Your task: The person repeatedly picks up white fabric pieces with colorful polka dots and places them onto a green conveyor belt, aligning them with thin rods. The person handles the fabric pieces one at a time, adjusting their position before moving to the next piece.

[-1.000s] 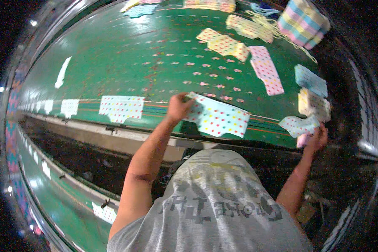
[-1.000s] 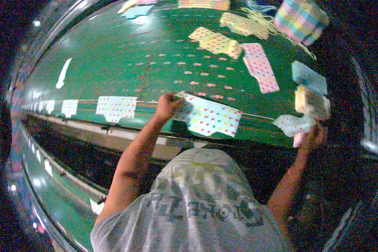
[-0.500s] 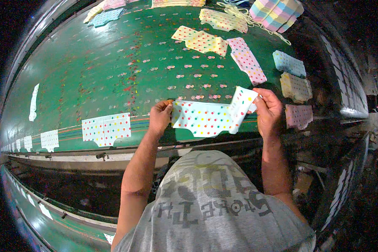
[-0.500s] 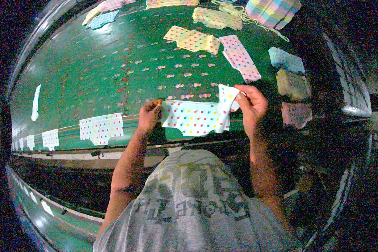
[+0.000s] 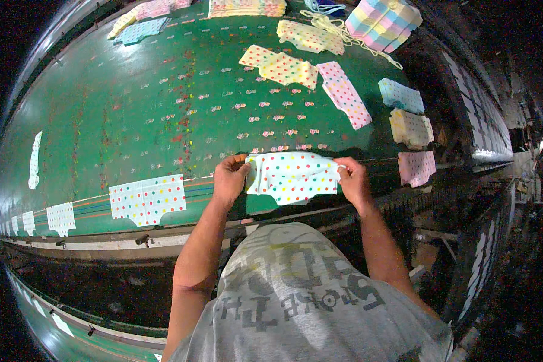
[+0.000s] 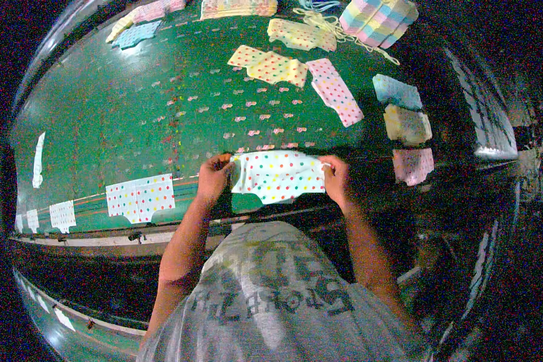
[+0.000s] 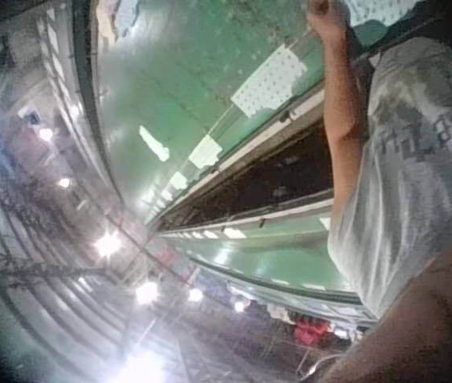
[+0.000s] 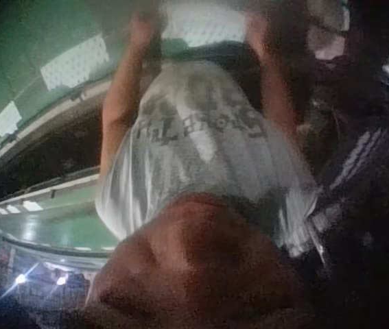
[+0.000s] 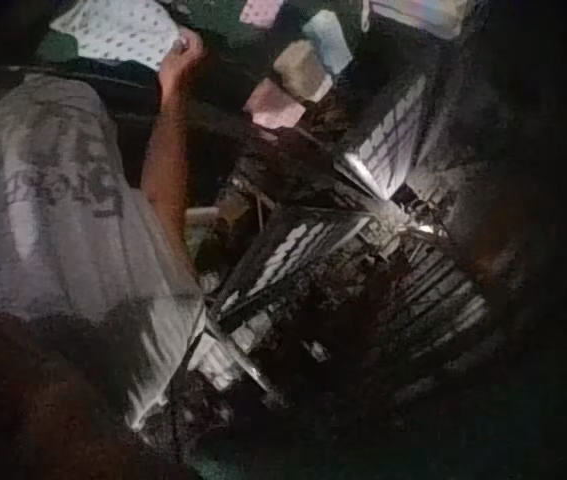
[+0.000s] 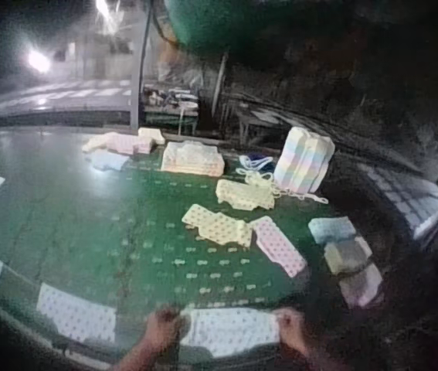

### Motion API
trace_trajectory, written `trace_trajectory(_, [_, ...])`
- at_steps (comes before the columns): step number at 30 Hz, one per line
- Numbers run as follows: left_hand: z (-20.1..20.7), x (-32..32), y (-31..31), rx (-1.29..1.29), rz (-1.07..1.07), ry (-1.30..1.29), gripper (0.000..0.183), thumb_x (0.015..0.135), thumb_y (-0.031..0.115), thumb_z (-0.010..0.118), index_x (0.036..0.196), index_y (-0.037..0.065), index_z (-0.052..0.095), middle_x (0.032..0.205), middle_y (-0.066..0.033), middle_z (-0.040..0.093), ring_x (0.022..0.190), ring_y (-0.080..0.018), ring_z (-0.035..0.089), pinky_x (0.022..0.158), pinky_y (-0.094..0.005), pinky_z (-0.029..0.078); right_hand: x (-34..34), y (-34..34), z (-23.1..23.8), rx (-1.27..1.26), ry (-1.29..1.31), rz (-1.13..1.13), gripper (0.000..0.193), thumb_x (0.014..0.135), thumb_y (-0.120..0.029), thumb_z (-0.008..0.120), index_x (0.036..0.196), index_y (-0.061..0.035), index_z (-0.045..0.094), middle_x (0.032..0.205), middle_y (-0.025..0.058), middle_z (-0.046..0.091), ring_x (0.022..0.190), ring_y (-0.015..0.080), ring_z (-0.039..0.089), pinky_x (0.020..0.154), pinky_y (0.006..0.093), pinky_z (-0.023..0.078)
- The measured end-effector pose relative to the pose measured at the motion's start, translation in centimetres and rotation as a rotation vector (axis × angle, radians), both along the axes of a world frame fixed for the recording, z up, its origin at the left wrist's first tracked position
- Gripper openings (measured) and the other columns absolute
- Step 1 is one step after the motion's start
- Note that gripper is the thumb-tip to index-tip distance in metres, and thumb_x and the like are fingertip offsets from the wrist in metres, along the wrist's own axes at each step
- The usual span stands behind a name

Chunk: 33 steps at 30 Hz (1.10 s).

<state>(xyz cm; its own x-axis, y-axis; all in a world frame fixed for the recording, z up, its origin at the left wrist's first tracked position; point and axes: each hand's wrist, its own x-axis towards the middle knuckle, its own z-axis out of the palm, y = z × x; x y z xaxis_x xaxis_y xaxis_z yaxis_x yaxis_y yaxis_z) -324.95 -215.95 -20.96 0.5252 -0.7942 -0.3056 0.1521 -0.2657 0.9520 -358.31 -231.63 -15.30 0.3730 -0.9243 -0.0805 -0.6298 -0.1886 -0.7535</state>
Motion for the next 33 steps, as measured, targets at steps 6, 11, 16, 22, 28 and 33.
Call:
trace_trajectory(6, [-2.1, -1.0, -0.4, 0.089, 0.06, -0.256, 0.056, 0.086, 0.029, 0.098, 0.12, -0.009, 0.076, 0.099, -0.0143, 0.081, 0.087, -0.0168, 0.073, 0.08, -0.0352, 0.062, -2.6, -0.8, -2.4, -0.014, 0.112, 0.159, 0.031, 0.097, 0.003, 0.066, 0.126, 0.0005, 0.075, 0.119, 0.0188, 0.08, 0.11, 0.0323, 0.077, 0.098, 0.0443, 0.059])
trace_trajectory(11, [-2.5, -2.0, -0.9, 0.04, 0.003, -0.471, 0.061, 0.079, 0.031, 0.099, 0.127, -0.001, 0.078, 0.102, -0.0185, 0.082, 0.09, -0.0254, 0.079, 0.084, -0.0416, 0.063, -3.4, -1.7, -1.6, 0.193, -0.01, 0.399, 0.034, 0.093, -0.003, 0.069, 0.126, 0.0014, 0.076, 0.115, 0.0193, 0.08, 0.107, 0.0344, 0.077, 0.094, 0.0426, 0.059])
trace_trajectory(16, [1.9, -4.5, -0.9, -0.007, -0.09, -0.412, 0.05, 0.09, 0.014, 0.089, 0.136, 0.003, 0.075, 0.117, -0.0173, 0.082, 0.099, -0.0222, 0.077, 0.093, -0.0391, 0.061, -3.6, -2.1, 1.5, -0.212, 0.393, 0.393, 0.042, 0.089, -0.004, 0.078, 0.131, 0.0, 0.074, 0.122, 0.0218, 0.075, 0.12, 0.0394, 0.073, 0.101, 0.045, 0.06])
trace_trajectory(22, [12.7, -9.5, -2.3, -0.355, -0.437, -0.332, 0.045, 0.092, -0.001, 0.084, 0.136, 0.001, 0.073, 0.131, -0.0191, 0.078, 0.125, -0.0295, 0.074, 0.108, -0.0441, 0.059, 0.2, -2.7, 4.2, -0.181, -0.117, 0.583, 0.077, 0.073, -0.008, 0.098, 0.143, -0.0021, 0.066, 0.121, 0.015, 0.075, 0.117, 0.0299, 0.073, 0.106, 0.0446, 0.059])
trace_trajectory(28, [19.4, -10.1, -1.3, -0.474, -0.429, -0.136, 0.041, 0.098, 0.003, 0.083, 0.137, 0.001, 0.073, 0.136, -0.0139, 0.077, 0.131, -0.0212, 0.069, 0.112, -0.0391, 0.055, 0.1, -5.4, 2.8, 0.168, 0.034, 0.738, 0.059, 0.072, -0.018, 0.1, 0.123, -0.0023, 0.077, 0.112, 0.0102, 0.081, 0.101, 0.0238, 0.076, 0.092, 0.0414, 0.061])
trace_trajectory(33, [19.2, -6.6, 0.4, -0.36, -0.066, -0.085, 0.041, 0.098, 0.002, 0.083, 0.138, 0.001, 0.072, 0.126, -0.007, 0.079, 0.114, -0.0151, 0.073, 0.102, -0.0352, 0.06, -1.6, -5.9, -0.2, 0.331, 0.025, 0.716, 0.031, 0.076, -0.015, 0.094, 0.101, 0.0017, 0.083, 0.093, 0.0063, 0.084, 0.082, 0.0158, 0.078, 0.078, 0.0375, 0.062])
